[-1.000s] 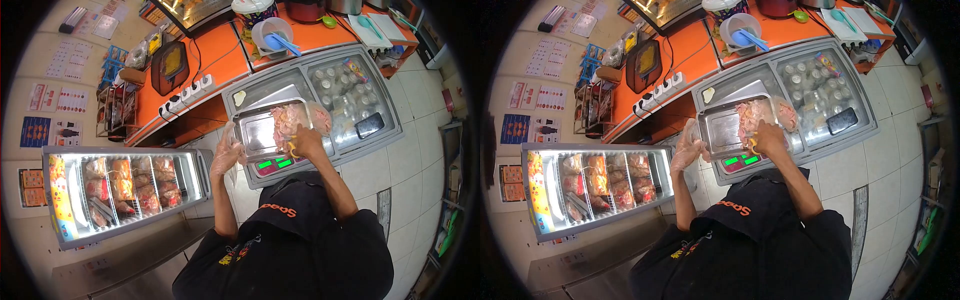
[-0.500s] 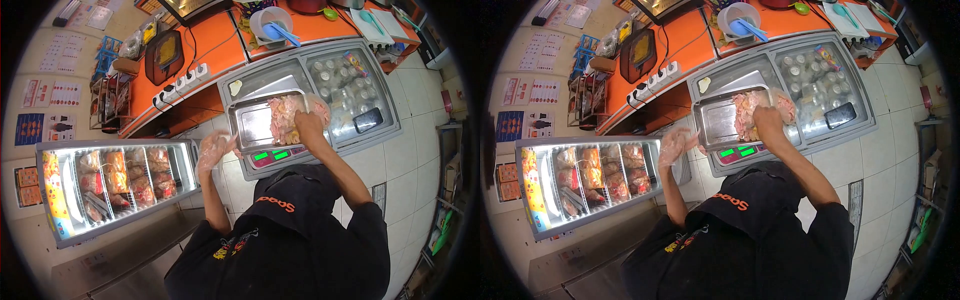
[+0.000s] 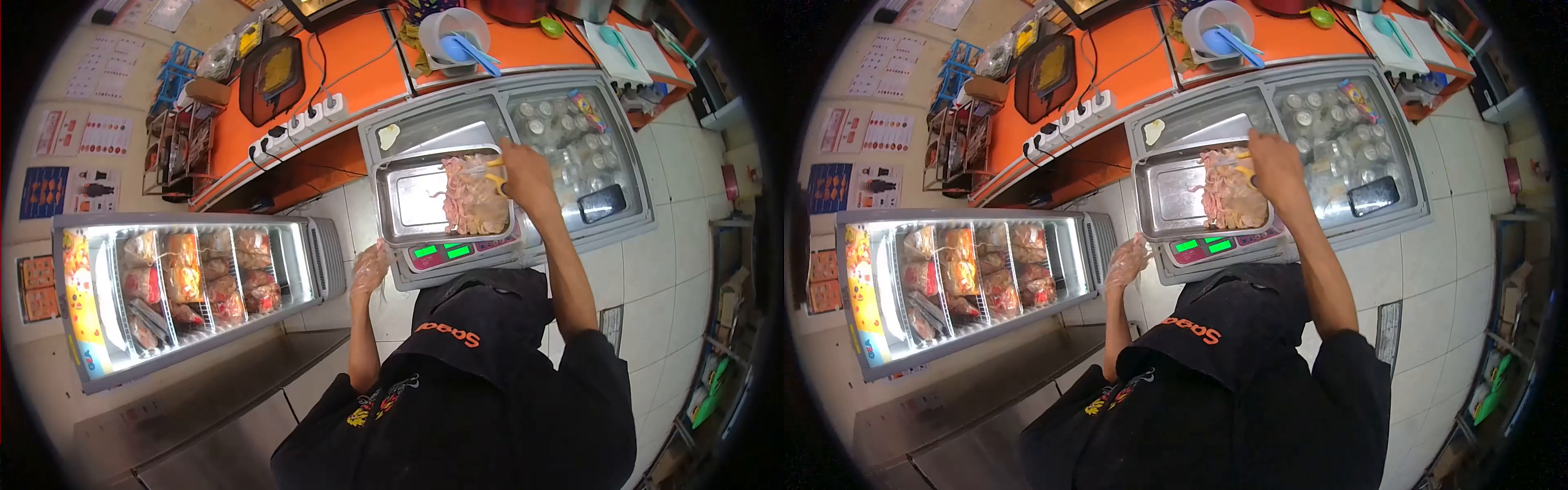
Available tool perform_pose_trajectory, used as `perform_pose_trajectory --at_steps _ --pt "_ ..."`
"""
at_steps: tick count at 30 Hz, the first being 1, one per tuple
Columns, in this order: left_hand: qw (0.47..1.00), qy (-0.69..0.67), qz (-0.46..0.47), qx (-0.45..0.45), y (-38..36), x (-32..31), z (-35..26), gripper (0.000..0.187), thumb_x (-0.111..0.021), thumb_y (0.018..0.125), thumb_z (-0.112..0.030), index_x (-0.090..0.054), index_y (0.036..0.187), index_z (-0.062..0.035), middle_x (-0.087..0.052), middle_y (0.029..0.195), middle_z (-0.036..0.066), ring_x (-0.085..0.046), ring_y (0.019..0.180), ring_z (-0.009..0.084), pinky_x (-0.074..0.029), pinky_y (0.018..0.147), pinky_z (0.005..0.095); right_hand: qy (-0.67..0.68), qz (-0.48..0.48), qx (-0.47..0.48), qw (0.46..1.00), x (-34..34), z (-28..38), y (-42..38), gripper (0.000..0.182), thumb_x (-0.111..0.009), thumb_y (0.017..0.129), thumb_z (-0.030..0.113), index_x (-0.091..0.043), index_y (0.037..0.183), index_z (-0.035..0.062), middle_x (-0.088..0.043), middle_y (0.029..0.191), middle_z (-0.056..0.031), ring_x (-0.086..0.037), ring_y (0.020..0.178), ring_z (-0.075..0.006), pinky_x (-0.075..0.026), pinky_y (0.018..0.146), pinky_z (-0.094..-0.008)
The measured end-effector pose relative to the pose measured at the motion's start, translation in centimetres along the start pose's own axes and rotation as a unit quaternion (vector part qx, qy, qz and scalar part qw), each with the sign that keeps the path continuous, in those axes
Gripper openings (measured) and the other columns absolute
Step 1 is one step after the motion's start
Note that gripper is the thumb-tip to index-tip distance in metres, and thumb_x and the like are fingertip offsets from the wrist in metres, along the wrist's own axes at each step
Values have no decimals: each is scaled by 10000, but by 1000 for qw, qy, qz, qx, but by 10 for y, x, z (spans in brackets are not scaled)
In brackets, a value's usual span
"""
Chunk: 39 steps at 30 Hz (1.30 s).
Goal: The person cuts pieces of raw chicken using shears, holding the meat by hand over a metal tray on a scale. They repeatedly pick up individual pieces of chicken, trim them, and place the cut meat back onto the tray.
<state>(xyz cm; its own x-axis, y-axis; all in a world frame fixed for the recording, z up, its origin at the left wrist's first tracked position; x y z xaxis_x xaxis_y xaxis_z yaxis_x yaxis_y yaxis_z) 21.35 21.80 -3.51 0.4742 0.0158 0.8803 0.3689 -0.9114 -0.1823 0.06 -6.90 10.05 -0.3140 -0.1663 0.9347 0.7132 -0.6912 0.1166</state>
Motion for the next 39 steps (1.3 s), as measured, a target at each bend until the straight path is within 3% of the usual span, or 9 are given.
perform_pose_trajectory --at_steps 2,9,14,20,22,25,29,32,39 --pt "986 -91 43 136 9 36 -30 410 -504 909 -350 -530 1130 -6 -616 916 259 -589 873 422 -465 746 466 39 44 -6 998 -6 -7 -7 544 -844 516 138 -482 910 39 -616 829 -135 -607 836 -335 -478 669 -420" --pt "994 -58 88 30 83 35 -103 848 -690 729 -474 -353 1384 -56 -620 1062 191 -636 862 268 -500 787 330 169 52 -64 982 -15 -27 -36 581 -898 461 189 -468 825 48 -571 700 -110 -579 665 -293 -427 568 -396" --pt "914 -372 140 76 72 77 -127 764 -677 780 -57 -283 1435 -83 -603 909 104 -613 929 209 -499 791 315 339 186 -77 919 -54 -24 -83 533 -907 545 205 -485 830 47 -578 730 -43 -571 714 -124 -450 573 -305" --pt "771 -636 1 -22 53 127 -164 676 -697 767 -11 -375 1359 -51 -607 997 78 -607 903 173 -501 810 286 694 343 20 632 -97 73 -112 479 -821 700 254 -492 981 50 -589 905 -34 -582 865 -164 -449 809 -307" --pt "779 -625 -26 -37 46 136 -165 624 -696 786 -35 -396 1334 -38 -611 996 86 -605 920 167 -498 813 283 788 321 44 524 -100 103 -108 532 -792 737 301 -469 1080 55 -577 979 -48 -570 952 -172 -424 891 -326" --pt "794 -606 -49 -15 30 146 -165 574 -688 802 -36 -423 1311 -34 -613 993 85 -600 935 158 -491 817 279 822 312 82 470 -91 134 -92 603 -754 760 378 -436 1168 69 -555 1034 -58 -548 1029 -183 -400 924 -337" --pt "838 -538 -93 27 12 148 -140 488 -674 826 -65 -476 1270 -31 -615 991 65 -591 932 139 -480 816 264 810 321 95 481 -83 156 -75 606 -751 765 379 -441 1182 67 -551 946 -21 -542 920 -116 -422 861 -282" --pt "844 -527 -76 60 5 140 -125 392 -621 878 -154 -516 1235 -31 -608 982 41 -586 898 116 -474 785 240 796 315 69 513 -100 165 -73 467 -779 753 175 -479 1089 54 -557 896 3 -535 832 -71 -454 788 -241" --pt "784 -615 87 0 14 115 -103 365 -563 895 -260 -530 1183 -39 -621 974 65 -587 792 121 -478 684 230 787 302 54 535 -97 167 -70 337 -767 766 128 -522 981 43 -586 863 11 -549 762 -50 -466 696 -215"
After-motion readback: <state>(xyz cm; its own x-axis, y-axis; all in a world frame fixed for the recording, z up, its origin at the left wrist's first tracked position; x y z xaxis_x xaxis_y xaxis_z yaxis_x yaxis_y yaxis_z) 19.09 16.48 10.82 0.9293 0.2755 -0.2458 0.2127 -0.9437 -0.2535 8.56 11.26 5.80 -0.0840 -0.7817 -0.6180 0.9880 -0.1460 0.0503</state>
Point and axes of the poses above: each hand's wrist, its own y-axis towards the middle knuckle, its own x-axis out of the back of the hand, z = x × y, the point moved 6 cm from there along y, towards the middle knuckle
